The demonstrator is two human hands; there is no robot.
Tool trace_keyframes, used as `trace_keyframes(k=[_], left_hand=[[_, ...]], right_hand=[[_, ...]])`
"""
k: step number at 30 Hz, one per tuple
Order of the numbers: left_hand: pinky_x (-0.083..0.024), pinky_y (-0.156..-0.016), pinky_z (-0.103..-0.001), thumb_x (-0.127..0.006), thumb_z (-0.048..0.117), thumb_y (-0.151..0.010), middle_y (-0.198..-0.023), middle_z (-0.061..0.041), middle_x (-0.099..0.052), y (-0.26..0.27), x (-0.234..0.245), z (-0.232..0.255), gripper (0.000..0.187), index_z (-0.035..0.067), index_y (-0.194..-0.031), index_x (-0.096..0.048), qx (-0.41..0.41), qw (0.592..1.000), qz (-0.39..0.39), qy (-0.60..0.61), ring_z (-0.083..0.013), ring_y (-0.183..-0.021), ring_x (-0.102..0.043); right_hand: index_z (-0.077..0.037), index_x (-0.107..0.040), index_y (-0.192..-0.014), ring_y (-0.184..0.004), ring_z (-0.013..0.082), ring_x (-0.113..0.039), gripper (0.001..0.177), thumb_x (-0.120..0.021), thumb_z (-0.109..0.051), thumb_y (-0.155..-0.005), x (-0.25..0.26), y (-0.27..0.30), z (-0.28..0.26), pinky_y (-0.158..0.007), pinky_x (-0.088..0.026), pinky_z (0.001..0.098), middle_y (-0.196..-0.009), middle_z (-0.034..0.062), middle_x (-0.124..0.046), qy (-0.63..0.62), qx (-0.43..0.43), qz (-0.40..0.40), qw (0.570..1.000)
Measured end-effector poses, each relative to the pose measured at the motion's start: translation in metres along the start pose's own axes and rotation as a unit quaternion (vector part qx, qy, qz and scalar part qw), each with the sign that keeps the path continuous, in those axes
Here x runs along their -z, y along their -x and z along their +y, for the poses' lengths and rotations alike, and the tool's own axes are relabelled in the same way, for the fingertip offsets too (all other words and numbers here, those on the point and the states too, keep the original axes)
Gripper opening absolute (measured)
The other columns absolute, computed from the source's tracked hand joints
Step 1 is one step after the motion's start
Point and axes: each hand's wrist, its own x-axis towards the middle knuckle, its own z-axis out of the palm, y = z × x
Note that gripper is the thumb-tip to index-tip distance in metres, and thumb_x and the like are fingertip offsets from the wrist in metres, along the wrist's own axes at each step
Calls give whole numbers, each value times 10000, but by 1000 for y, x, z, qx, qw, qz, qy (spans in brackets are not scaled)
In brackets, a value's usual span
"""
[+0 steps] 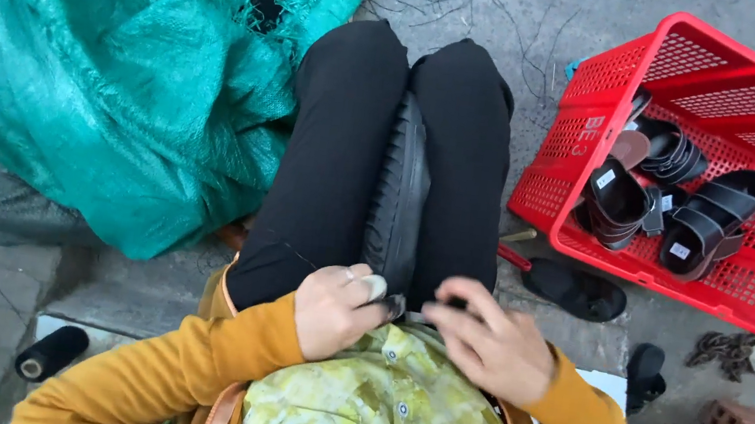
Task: Hand-sewing the upper straps of sandals to the rubber soles using a needle and thread.
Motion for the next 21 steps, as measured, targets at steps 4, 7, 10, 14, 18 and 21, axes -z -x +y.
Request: trace_keyframes(k=[4,7,10,14,18,21], left_hand=[[-463,-590,-336,-611,125,-848,-923,-105,-521,11,9,-4,67,89,-792,-614,-102,992,75,7,-264,-737,-536],[-448,-619,-340,-668,57,-761,-1011,-154,-579,9,16,-3,59,37,-799,-627,-101,994,43,27,-276,-756,-517],[-435,-602,-322,-678,49,-785,-974,-127,-575,9,15,-1,55,44,-796,-624,-93,994,52,28,-252,-737,-522],[-434,-579,-323,-697,54,-784,-947,-102,-559,7,7,-3,99,62,-765,-600,-96,993,66,18,-233,-720,-524],[-426,-590,-315,-699,93,-793,-961,-118,-577,7,13,-2,108,63,-748,-605,-93,995,39,18,-239,-737,-518],[-428,-574,-311,-704,87,-766,-941,-113,-574,12,15,-3,100,71,-724,-615,-84,995,51,12,-241,-720,-515]], right_hand=[[-169,-617,-1053,-578,170,-595,209,-535,-188,-862,-12,-10,-3,-493,-483,292,-1001,-3,-536,42,52,76,995],[-72,-659,-896,-776,249,-597,263,-491,-272,-915,-18,46,46,-679,-512,368,-948,83,-599,-280,47,173,943],[80,-671,-972,-940,363,-633,246,-530,-111,-1034,43,65,52,-833,-543,444,-1076,233,-656,-164,-98,327,926],[-21,-571,-1225,-1013,182,-701,540,-567,-318,-773,37,42,33,-866,-553,295,-1153,92,-657,-358,-153,31,921],[-50,-631,-1019,-743,173,-621,226,-673,-117,-807,-10,-8,-2,-597,-491,270,-985,49,-619,66,71,136,986],[-89,-587,-1026,-598,152,-574,267,-619,-121,-763,-11,-15,-5,-459,-423,269,-875,14,-531,125,59,86,987]])
